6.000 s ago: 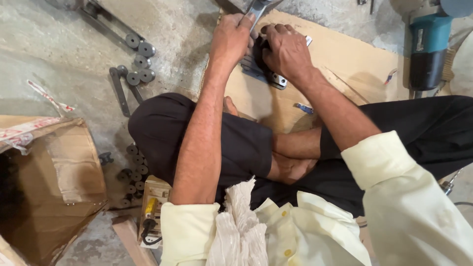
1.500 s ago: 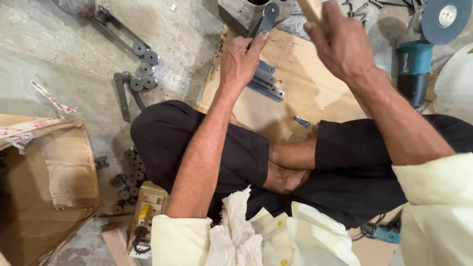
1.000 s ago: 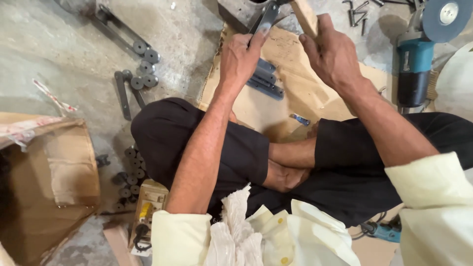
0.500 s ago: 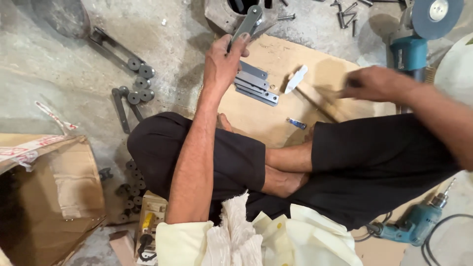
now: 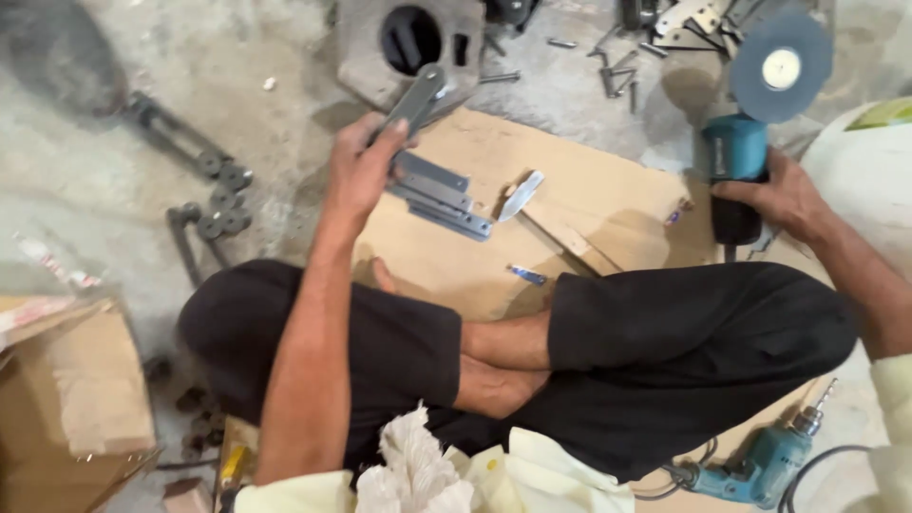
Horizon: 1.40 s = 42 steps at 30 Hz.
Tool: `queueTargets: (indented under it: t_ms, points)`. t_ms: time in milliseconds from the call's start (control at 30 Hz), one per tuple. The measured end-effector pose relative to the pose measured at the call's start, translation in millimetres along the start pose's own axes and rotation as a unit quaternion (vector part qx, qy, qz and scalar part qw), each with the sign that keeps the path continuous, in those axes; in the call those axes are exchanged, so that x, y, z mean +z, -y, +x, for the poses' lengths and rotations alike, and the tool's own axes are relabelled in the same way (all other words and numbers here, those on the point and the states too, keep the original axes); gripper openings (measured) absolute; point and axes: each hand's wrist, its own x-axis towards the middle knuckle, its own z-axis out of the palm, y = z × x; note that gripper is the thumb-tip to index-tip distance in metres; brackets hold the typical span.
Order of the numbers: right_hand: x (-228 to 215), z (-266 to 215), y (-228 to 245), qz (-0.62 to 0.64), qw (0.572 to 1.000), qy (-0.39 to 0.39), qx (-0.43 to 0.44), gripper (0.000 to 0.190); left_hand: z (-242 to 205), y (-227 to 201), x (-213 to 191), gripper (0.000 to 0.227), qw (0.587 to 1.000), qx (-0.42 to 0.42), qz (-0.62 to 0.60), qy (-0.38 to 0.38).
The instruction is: Assembling and grinding metal components using manual and power tools on a workshop floor.
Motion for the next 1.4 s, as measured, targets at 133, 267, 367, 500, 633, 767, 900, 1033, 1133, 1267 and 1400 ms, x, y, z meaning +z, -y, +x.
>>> queueTargets:
  t_ms: [133, 267, 367, 500, 633, 767, 900, 1033, 1133, 1267, 1400]
  points:
    - [4.3, 16.9, -31.0, 0.247, 0.963, 0.078, 0.074, 0.074, -0.2, -10.5, 0.9, 0.029, 0.999, -0.032, 0.005, -0.007]
    - [-5.4, 10.7, 34.5, 0.521, 0.827, 0.171, 0.126, 0.101, -3.0, -22.9, 2.3, 0.027, 0.998, -0.065, 0.011, -0.014]
    - [11.9, 28.3, 15.7, 0.761, 0.562, 0.3, 0.121, 0.11, -2.5, -21.6, 1.5, 0.028, 0.998, -0.059, 0.027, -0.007]
    - [20.0, 37.6, 2.3, 0.687, 0.676, 0.26, 0.054, 0.09, -5.2, -23.1, 3.8, 0.028, 0.998, -0.044, 0.041, -0.005]
    - [11.5, 50.7, -7.8, 0.457, 0.879, 0.119, 0.062, 0.069, -10.0, -19.6, 0.8, 0.028, 0.996, -0.016, 0.083, -0.011]
    - [-12.0, 13.7, 45.9, 0.383, 0.919, 0.093, -0.029, 0.063, -10.0, -20.8, -5.4, 0.028, 0.993, 0.001, 0.119, -0.026]
    - [-35.0, -24.7, 174.2, 0.384, 0.896, 0.178, -0.134, 0.066, -11.9, -24.4, -4.0, 0.028, 0.993, -0.014, 0.117, -0.029]
    - [-22.3, -4.5, 160.9, 0.332, 0.913, 0.178, -0.156, 0.066, -11.7, -20.0, -7.6, 0.029, 0.994, 0.006, 0.101, -0.039]
    - [-8.5, -15.0, 207.5, 0.336, 0.901, 0.212, -0.175, 0.073, -14.4, -17.4, -12.5, 0.03, 0.995, 0.02, 0.086, -0.045]
    - [7.9, -22.0, 246.3, 0.338, 0.891, 0.242, -0.182, 0.078, -13.6, -16.3, -10.2, 0.029, 0.998, 0.021, 0.051, -0.043]
    - [22.9, -27.3, 257.7, 0.301, 0.918, 0.206, -0.155, 0.073, -8.4, -9.1, -8.5, 0.029, 0.997, 0.031, 0.045, -0.054]
